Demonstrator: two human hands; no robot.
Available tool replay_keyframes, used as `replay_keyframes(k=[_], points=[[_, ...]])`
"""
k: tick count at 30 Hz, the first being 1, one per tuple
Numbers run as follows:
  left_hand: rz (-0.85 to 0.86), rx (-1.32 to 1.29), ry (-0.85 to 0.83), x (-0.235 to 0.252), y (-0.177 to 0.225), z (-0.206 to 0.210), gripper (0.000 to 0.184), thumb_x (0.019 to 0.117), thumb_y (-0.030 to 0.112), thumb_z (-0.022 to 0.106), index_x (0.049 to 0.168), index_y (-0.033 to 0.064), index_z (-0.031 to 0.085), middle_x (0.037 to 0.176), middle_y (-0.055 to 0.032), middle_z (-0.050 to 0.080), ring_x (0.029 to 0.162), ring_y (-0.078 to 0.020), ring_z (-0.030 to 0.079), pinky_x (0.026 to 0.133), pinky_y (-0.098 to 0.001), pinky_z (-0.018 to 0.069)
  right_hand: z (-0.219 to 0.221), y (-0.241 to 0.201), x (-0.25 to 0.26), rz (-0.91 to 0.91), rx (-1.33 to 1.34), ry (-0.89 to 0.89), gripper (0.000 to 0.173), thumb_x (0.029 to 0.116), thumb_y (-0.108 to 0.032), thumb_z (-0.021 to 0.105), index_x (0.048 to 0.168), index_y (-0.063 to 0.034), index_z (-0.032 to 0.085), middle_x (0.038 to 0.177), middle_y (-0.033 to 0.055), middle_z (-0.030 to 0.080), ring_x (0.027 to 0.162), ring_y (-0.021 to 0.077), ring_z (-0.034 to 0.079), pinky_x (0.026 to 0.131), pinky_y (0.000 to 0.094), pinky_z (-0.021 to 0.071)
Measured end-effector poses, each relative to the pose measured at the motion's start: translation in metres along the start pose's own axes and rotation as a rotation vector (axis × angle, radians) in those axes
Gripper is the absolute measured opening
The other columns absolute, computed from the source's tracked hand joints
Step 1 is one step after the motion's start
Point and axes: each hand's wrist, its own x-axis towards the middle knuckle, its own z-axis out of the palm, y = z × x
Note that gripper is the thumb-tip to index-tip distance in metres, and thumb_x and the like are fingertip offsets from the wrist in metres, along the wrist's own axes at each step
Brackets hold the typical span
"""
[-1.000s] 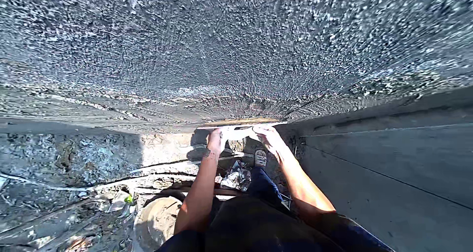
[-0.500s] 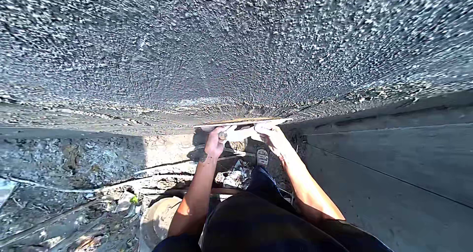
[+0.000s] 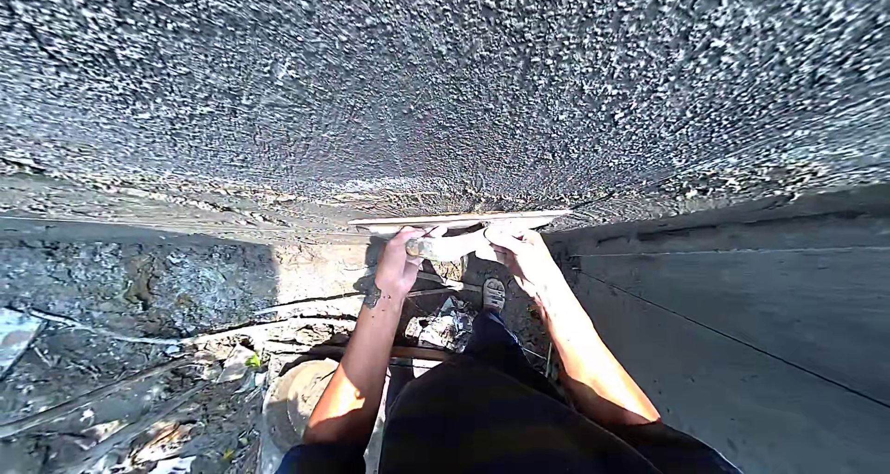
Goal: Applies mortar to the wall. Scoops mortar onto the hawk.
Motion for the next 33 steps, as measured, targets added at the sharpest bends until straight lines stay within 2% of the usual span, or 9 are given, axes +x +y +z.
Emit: replay_keyframes(k=[7,10,14,18,21,24,27,30,33], points=[[0.083,0.042,-0.048,-0.039,0.034,0.012,0.01,0.0989,0.007,0.056,0.106,0.0035,0.061,0.092,-0.0102,0.07,0.083,-0.0199,0.069,0.077,-0.0383,0.0596,0.009,-0.027,-0.023,-0.022,0.037,-0.069,0.012,0.1001,-0.008,0.063,0.108,-0.0005,0.069,0.093,0.0101,0.074,0.077,0.0177,0.072,0.075,0.0347,0.0638],[0.135,-0.047,-0.141,-0.049,0.041,0.011,0.008,0.1005,0.006,0.053,0.102,0.0045,0.061,0.09,-0.0091,0.068,0.084,-0.0199,0.067,0.079,-0.0397,0.0588,0.015,-0.038,-0.036,-0.049,0.016,-0.068,0.015,0.1002,-0.015,0.065,0.11,-0.0045,0.068,0.092,0.0067,0.074,0.076,0.0158,0.072,0.074,0.0334,0.064],[0.121,-0.06,-0.145,-0.066,0.054,0.023,0.007,0.0947,0.002,0.056,0.101,0.0054,0.059,0.088,-0.0085,0.066,0.082,-0.0188,0.067,0.077,-0.0383,0.0595,0.022,-0.049,-0.05,-0.108,-0.023,-0.052,0.015,0.1013,-0.018,0.064,0.108,-0.0052,0.068,0.09,0.0055,0.075,0.076,0.0141,0.073,0.072,0.0308,0.0631],[0.159,-0.012,-0.259,-0.082,0.075,0.023,0.013,0.097,0.008,0.057,0.11,0.0066,0.058,0.097,-0.009,0.068,0.089,-0.0188,0.068,0.079,-0.0372,0.0594,0.041,-0.077,-0.069,-0.278,-0.037,-0.094,0.015,0.1031,-0.014,0.059,0.101,-0.0013,0.068,0.081,0.0088,0.075,0.069,0.0173,0.074,0.067,0.0329,0.0644],[0.213,-0.012,-0.355,-0.112,0.093,0.026,0.021,0.1001,0.01,0.056,0.121,0.0033,0.056,0.108,-0.0138,0.069,0.099,-0.0237,0.07,0.087,-0.0409,0.0606,0.052,-0.096,-0.091,-0.377,-0.046,-0.155,0.022,0.1078,-0.017,0.051,0.102,-0.001,0.065,0.084,0.0116,0.076,0.071,0.0216,0.075,0.067,0.0358,0.0658],[0.302,-0.005,-0.429,-0.151,0.109,0.03,0.021,0.1013,0.011,0.056,0.12,0.0018,0.056,0.109,-0.0152,0.069,0.102,-0.0256,0.07,0.091,-0.0447,0.0603,0.062,-0.12,-0.122,-0.499,-0.049,-0.217,0.023,0.1094,-0.017,0.046,0.103,-0.0005,0.062,0.086,0.0152,0.076,0.074,0.0264,0.077,0.068,0.0403,0.0669],[0.394,0.007,-0.52,-0.191,0.118,0.023,0.021,0.1027,0.014,0.056,0.119,0.0004,0.058,0.111,-0.0161,0.069,0.105,-0.0266,0.07,0.093,-0.0445,0.0598,0.073,-0.136,-0.155,-0.615,-0.032,-0.26,0.026,0.1091,-0.016,0.044,0.094,-0.0048,0.062,0.079,0.0098,0.072,0.07,0.0231,0.074,0.068,0.0426,0.0667],[0.47,-0.016,-0.559,-0.216,0.12,-0.007,0.026,0.1046,0.013,0.053,0.125,-0.0029,0.057,0.117,-0.0196,0.068,0.11,-0.0302,0.069,0.096,-0.0492,0.059,0.082,-0.115,-0.181,-0.668,-0.046,-0.363,0.023,0.1098,-0.021,0.044,0.104,-0.0063,0.06,0.089,0.0127,0.075,0.077,0.027,0.076,0.07,0.0441,0.0667],[0.6,-0.095,-0.422,-0.225,0.1,-0.079,0.019,0.1059,0.008,0.047,0.122,0.0037,0.056,0.111,-0.0132,0.069,0.103,-0.0251,0.07,0.09,-0.0464,0.0604,0.094,-0.046,-0.188,-0.568,-0.048,-0.511,0.024,0.1062,-0.026,0.053,0.116,-0.0077,0.064,0.101,0.0147,0.075,0.083,0.0288,0.076,0.076,0.0439,0.0659]])
